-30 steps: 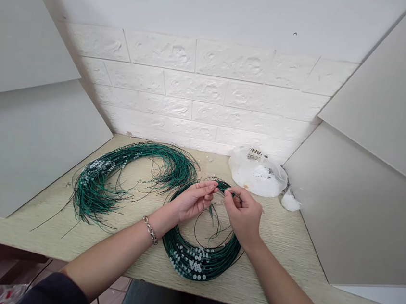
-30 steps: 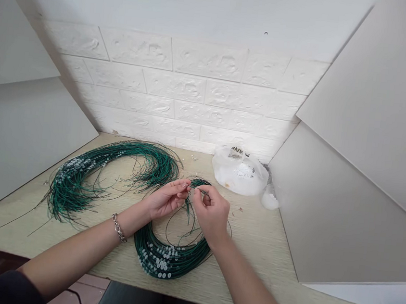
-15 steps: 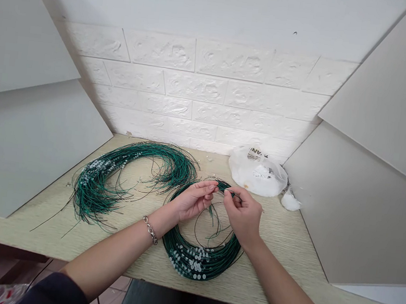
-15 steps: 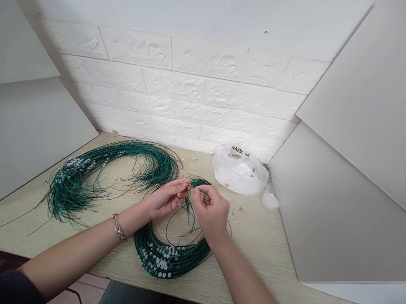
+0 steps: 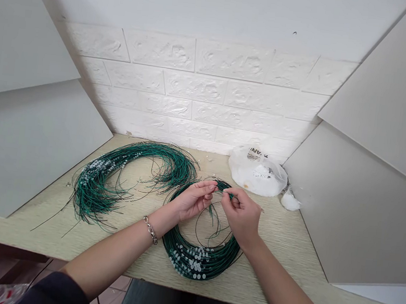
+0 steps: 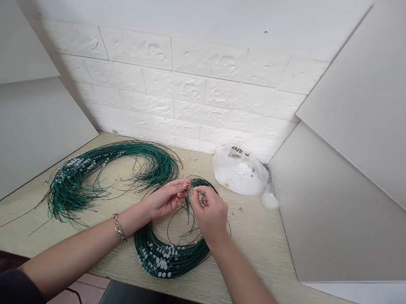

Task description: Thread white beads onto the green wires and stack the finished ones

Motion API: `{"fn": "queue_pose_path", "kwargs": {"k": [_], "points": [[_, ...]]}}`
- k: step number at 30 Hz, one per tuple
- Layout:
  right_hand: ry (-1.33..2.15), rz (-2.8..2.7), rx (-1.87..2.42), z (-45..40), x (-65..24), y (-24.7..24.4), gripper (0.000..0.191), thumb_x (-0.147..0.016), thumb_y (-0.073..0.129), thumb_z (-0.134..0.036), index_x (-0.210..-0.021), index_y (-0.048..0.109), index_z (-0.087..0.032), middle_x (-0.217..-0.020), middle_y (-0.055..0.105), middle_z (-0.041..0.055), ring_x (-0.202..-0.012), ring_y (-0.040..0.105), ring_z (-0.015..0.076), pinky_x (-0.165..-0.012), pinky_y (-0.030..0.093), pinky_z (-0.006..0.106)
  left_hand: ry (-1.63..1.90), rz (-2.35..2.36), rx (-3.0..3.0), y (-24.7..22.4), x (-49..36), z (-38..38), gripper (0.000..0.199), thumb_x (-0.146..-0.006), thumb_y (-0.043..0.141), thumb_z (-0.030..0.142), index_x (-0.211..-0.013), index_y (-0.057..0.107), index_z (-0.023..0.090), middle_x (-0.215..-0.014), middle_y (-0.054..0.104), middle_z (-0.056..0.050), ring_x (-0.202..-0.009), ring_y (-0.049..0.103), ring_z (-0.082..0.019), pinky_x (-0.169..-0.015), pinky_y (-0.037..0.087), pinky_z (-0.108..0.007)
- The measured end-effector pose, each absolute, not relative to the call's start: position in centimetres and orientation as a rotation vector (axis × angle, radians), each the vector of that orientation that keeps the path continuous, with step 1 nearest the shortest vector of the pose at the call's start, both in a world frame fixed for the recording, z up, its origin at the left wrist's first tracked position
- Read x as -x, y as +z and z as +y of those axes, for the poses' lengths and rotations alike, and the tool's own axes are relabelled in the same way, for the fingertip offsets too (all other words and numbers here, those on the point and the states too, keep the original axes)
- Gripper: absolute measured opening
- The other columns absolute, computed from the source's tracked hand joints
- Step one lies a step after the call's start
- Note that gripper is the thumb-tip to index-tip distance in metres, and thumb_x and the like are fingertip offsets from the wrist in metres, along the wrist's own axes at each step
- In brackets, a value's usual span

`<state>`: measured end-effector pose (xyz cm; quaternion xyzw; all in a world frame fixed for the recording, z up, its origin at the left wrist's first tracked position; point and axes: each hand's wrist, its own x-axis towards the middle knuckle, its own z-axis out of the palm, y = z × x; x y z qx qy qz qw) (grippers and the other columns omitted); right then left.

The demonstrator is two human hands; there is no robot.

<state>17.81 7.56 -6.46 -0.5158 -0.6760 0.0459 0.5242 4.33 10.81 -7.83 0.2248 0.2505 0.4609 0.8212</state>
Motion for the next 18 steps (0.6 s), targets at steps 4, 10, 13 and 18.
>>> {"fn": "queue_pose_path", "kwargs": {"k": [4, 10, 13, 18], "points": [[-0.044, -1.706, 1.17, 7.77, -17.93, -7.14, 0.013, -0.073, 0.048, -0.021, -0.07, 0.059, -0.017, -0.054, 0.058, -0.0019, -0.04, 0.045, 0.0058, -0.045, 0.037, 0.018, 0.984, 0.508, -0.489, -8.02, -4.35, 10.9, 0.011, -0.067, 0.059, 0.006, -0.078, 0.058, 0.009, -0.067, 0.056, -0.002, -0.047, 0.046, -0.001, -0.045, 0.04, -0.01], [-0.203, -1.827, 1.094, 7.84, -17.93, -7.6, 0.014, -0.074, 0.046, -0.018, -0.072, 0.06, -0.017, -0.056, 0.06, -0.0012, -0.044, 0.05, 0.0073, -0.05, 0.039, 0.019, 0.977, 0.482, -0.514, -7.91, -4.46, 10.88, 0.009, -0.068, 0.058, 0.008, -0.077, 0.057, 0.009, -0.067, 0.056, -0.002, -0.047, 0.045, -0.002, -0.045, 0.04, -0.011], [-0.16, -1.815, 1.122, 7.79, -17.91, -7.59, 0.015, -0.074, 0.045, -0.019, -0.073, 0.06, -0.018, -0.058, 0.061, -0.001, -0.044, 0.05, 0.0071, -0.049, 0.039, 0.019, 0.982, 0.488, -0.51, -7.79, -4.46, 10.82, 0.01, -0.068, 0.059, 0.008, -0.077, 0.057, 0.009, -0.068, 0.056, -0.003, -0.047, 0.045, -0.002, -0.045, 0.04, -0.012], [-0.063, -1.784, 1.172, 7.72, -17.85, -7.55, 0.016, -0.075, 0.044, -0.021, -0.073, 0.06, -0.018, -0.055, 0.059, -0.0018, -0.04, 0.046, 0.0066, -0.046, 0.038, 0.018, 0.991, 0.495, -0.509, -7.59, -4.4, 10.76, 0.011, -0.067, 0.06, 0.008, -0.078, 0.058, 0.009, -0.069, 0.057, -0.003, -0.047, 0.045, -0.001, -0.045, 0.04, -0.012]]}}
